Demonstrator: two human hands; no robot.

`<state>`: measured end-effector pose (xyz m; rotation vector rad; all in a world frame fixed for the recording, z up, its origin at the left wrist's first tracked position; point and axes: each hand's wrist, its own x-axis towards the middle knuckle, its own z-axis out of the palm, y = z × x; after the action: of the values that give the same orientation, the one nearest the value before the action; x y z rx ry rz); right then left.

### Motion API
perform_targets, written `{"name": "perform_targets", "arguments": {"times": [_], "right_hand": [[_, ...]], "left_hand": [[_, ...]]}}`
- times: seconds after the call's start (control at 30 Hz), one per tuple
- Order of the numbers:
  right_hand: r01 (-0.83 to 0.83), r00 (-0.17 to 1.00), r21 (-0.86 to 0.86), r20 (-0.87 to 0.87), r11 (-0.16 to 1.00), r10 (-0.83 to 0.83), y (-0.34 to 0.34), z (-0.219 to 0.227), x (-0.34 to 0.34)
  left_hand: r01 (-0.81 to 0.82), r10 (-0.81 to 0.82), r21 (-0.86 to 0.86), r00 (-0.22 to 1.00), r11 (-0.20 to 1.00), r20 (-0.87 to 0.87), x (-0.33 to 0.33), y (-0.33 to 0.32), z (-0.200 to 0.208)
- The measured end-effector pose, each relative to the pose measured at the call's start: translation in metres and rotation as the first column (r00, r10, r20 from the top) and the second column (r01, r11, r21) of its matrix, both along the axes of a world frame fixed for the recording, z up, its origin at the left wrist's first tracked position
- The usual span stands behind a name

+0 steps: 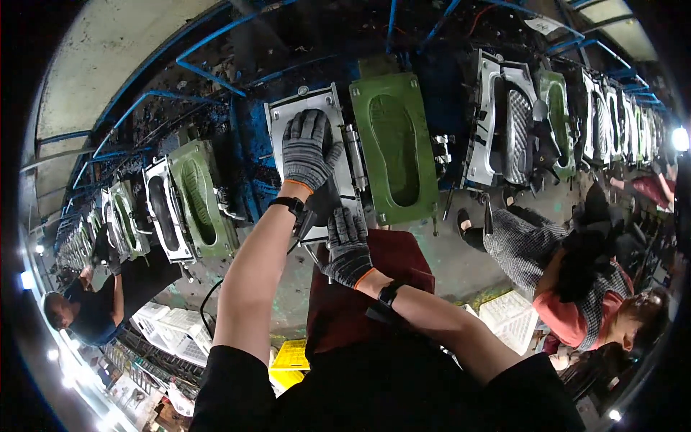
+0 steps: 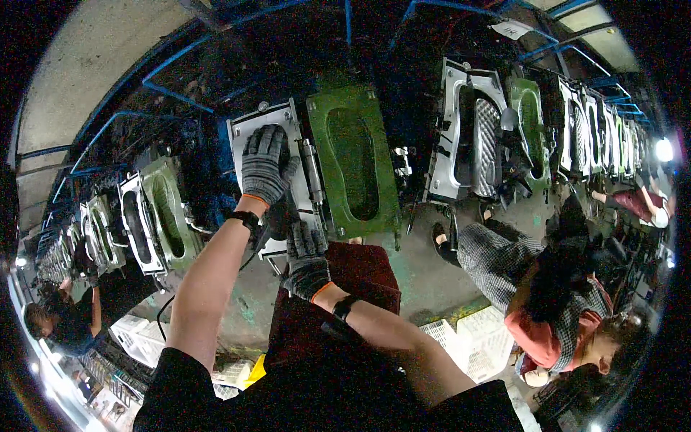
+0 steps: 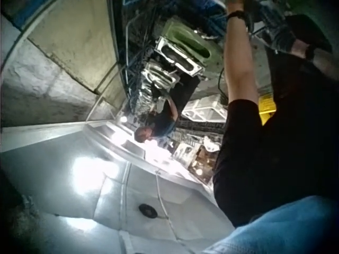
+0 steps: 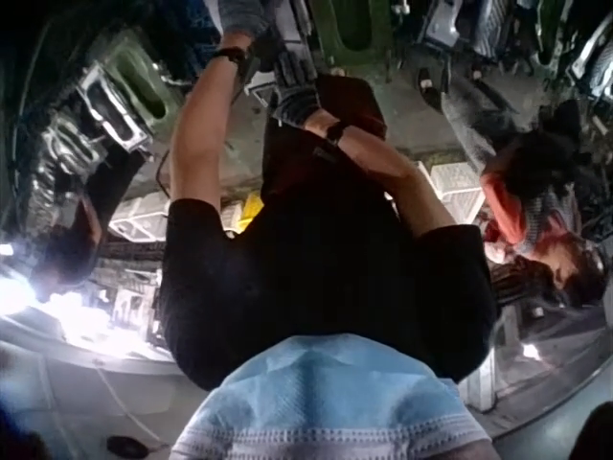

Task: Operating automated machinery to press or assemble shoe soles and uppers on a production line.

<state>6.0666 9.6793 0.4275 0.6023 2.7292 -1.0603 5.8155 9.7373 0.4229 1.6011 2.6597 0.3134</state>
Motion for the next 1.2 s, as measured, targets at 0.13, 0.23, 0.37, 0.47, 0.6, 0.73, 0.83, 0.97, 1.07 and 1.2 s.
{"name": "perform_targets", "arguments": {"times": [0.13, 0.23, 0.37, 0.47, 0.6, 0.73, 0.83, 0.97, 1.07, 1.2], "right_hand": [[-0.027, 0.998, -0.005, 0.06, 1.0, 0.027, -0.006, -0.003, 0.004], [-0.021, 0.949, -0.248, 0.301, 0.968, 0.098, -0.005, -0.012, -0.003], [0.111, 0.986, -0.461, -0.061, 0.881, -0.156, -0.055, -0.113, 0.081], [0.137, 0.99, -0.598, 0.112, 0.79, -0.087, 0.004, -0.13, 0.072], [-0.393, 0.779, -0.133, 0.477, 0.91, 0.407, -0.005, -0.033, -0.011], [-0.047, 0.925, -0.058, 0.373, 0.997, 0.065, -0.022, -0.012, 0.014], [-0.119, 0.958, -0.081, 0.254, 0.99, 0.136, -0.018, -0.024, 0.024], [-0.342, 0.933, -0.138, 0.066, 0.929, 0.353, 0.015, -0.056, 0.035], [-0.518, 0.847, -0.153, 0.042, 0.841, 0.53, 0.026, -0.062, 0.021], [-0.407, 0.908, -0.206, 0.015, 0.89, 0.419, 0.048, -0.018, 0.022]], "left_hand": [[-0.011, 0.011, -0.033, 1.0, 0.999, -0.004, 0.022, -0.015, 0.002], [-0.027, 0.027, -0.011, 1.0, 1.0, -0.016, 0.017, -0.022, 0.004], [-0.073, 0.067, 0.087, 0.995, 0.994, 0.071, 0.023, 0.003, 0.003], [-0.146, 0.1, 0.244, 0.977, 0.959, 0.189, 0.014, 0.004, -0.001], [-0.254, 0.247, 0.298, 0.967, 0.92, 0.062, -0.112, -0.065, -0.081], [-0.73, -0.02, 0.197, 0.243, 0.654, 0.97, -0.104, -0.137, -0.099], [-0.759, 0.18, -0.281, -0.216, 0.588, 0.96, -0.066, -0.17, -0.172], [-0.732, 0.446, -0.461, -0.238, 0.502, 0.863, -0.055, -0.187, -0.19], [-0.799, 0.688, -0.368, 0.078, 0.476, 0.721, -0.054, -0.212, -0.182], [-0.868, 0.578, 0.274, 0.484, 0.415, 0.657, -0.03, -0.13, -0.088]]}}
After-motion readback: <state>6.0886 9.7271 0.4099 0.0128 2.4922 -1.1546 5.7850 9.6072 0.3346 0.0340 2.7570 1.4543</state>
